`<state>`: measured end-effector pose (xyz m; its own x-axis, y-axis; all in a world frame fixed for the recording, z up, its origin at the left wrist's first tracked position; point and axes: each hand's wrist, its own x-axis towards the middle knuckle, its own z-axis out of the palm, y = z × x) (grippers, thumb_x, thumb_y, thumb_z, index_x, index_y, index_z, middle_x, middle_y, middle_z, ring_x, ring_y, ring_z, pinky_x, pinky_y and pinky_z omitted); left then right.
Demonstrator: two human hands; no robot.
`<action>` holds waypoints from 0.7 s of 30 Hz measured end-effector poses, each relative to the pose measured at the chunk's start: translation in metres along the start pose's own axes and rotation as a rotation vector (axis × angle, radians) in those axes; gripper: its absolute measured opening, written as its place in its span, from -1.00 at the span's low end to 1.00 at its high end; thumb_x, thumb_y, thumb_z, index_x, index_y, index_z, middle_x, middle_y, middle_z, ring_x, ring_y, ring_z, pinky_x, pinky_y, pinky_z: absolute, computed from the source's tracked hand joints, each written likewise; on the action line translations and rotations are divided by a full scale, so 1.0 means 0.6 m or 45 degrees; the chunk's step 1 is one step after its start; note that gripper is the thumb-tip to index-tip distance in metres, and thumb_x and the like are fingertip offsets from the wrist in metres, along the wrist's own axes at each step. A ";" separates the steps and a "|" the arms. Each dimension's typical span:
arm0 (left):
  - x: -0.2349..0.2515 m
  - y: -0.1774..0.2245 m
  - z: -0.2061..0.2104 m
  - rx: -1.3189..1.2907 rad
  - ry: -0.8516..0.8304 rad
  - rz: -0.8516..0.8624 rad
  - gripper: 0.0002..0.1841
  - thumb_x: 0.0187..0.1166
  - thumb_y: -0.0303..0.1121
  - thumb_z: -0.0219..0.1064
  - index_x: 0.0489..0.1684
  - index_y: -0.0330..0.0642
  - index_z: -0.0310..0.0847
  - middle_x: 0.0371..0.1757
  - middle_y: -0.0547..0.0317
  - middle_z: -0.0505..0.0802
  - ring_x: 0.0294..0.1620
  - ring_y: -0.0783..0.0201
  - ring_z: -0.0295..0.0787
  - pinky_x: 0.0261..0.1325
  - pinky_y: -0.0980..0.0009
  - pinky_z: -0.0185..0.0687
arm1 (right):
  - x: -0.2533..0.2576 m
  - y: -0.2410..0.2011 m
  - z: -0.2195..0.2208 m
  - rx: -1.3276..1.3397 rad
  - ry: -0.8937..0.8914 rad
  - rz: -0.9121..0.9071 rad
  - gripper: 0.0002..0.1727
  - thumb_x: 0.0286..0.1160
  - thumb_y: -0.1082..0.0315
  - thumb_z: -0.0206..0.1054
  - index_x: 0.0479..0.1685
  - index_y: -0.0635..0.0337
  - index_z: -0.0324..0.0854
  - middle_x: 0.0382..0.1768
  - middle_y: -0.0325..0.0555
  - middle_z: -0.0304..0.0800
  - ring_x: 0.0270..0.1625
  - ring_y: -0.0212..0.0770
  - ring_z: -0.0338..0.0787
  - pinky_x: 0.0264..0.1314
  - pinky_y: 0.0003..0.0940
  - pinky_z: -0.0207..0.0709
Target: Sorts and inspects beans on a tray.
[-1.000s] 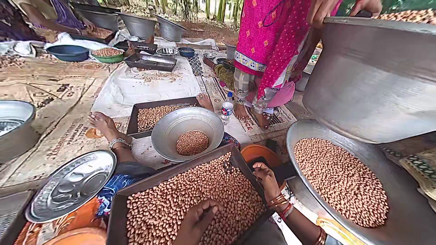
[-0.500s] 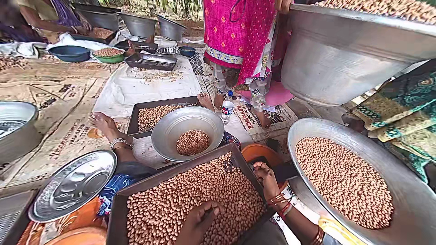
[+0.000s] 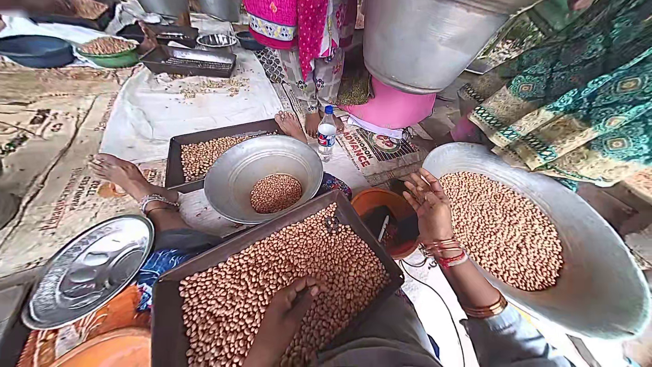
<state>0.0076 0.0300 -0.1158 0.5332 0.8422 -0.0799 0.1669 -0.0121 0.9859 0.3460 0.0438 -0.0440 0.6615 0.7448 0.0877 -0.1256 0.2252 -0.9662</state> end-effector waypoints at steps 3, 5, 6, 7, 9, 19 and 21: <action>0.000 -0.001 0.000 0.018 0.001 -0.009 -0.76 0.65 -0.38 0.18 -0.05 -0.11 0.82 -0.32 0.48 0.84 -0.49 0.67 0.56 -0.42 0.70 0.44 | -0.003 0.014 -0.009 -0.236 -0.108 0.031 -0.67 0.67 0.62 0.02 0.27 0.31 0.59 0.00 -0.03 0.84 -0.10 -0.23 0.89 -0.02 -0.32 0.79; 0.000 0.000 0.001 0.021 0.010 -0.011 -0.77 0.65 -0.37 0.19 -0.05 -0.12 0.82 -0.34 0.48 0.83 -0.49 0.67 0.57 -0.42 0.70 0.45 | 0.002 0.039 -0.022 -0.802 -0.423 0.072 -0.76 0.68 0.54 0.17 0.14 0.29 0.70 -0.09 -0.07 0.88 -0.13 -0.29 0.89 0.00 -0.40 0.79; 0.000 0.000 0.002 0.020 0.014 -0.012 -0.77 0.65 -0.38 0.19 -0.06 -0.12 0.82 -0.35 0.48 0.83 -0.49 0.66 0.56 -0.42 0.70 0.44 | 0.005 0.053 -0.028 -1.222 -0.603 0.077 -0.73 0.70 0.42 0.19 0.19 0.17 0.75 -0.02 -0.10 0.89 -0.03 -0.26 0.88 0.12 -0.30 0.73; -0.001 0.001 0.003 0.021 0.014 -0.009 -0.77 0.65 -0.39 0.19 -0.05 -0.12 0.82 -0.33 0.49 0.84 -0.48 0.67 0.57 -0.40 0.70 0.45 | 0.005 0.067 -0.029 -1.588 -0.738 0.102 -0.68 0.70 0.35 0.17 0.27 0.08 0.75 0.08 -0.01 0.89 0.12 -0.06 0.86 0.24 -0.01 0.66; -0.001 0.002 0.003 0.015 0.012 -0.002 -0.77 0.66 -0.39 0.19 -0.05 -0.12 0.82 -0.32 0.49 0.84 -0.46 0.68 0.59 -0.38 0.71 0.48 | 0.006 0.110 -0.038 -2.008 -0.899 0.135 -0.64 0.67 0.37 0.18 0.36 0.17 0.69 0.25 0.27 0.78 0.29 0.33 0.77 0.28 0.36 0.55; 0.002 0.003 0.002 0.007 -0.035 -0.051 -0.78 0.67 -0.45 0.17 -0.03 -0.19 0.79 -0.35 0.46 0.81 -0.44 0.66 0.59 -0.34 0.66 0.49 | 0.048 0.248 -0.099 -2.072 -1.147 -0.026 -0.58 0.60 0.50 0.24 0.43 0.26 0.65 0.51 0.36 0.54 0.59 0.39 0.50 0.60 0.29 0.36; 0.002 0.003 0.001 -0.006 -0.047 -0.059 -0.78 0.67 -0.47 0.16 -0.02 -0.21 0.78 -0.34 0.43 0.82 -0.42 0.64 0.61 -0.33 0.64 0.52 | 0.052 0.257 -0.103 -2.082 -1.145 -0.049 -0.57 0.56 0.54 0.25 0.42 0.23 0.66 0.53 0.34 0.52 0.64 0.38 0.44 0.66 0.31 0.29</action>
<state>0.0091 0.0304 -0.1142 0.5556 0.8212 -0.1305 0.1880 0.0288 0.9817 0.3927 0.0629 -0.2050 0.0391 0.9435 -0.3291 0.9827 -0.0960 -0.1584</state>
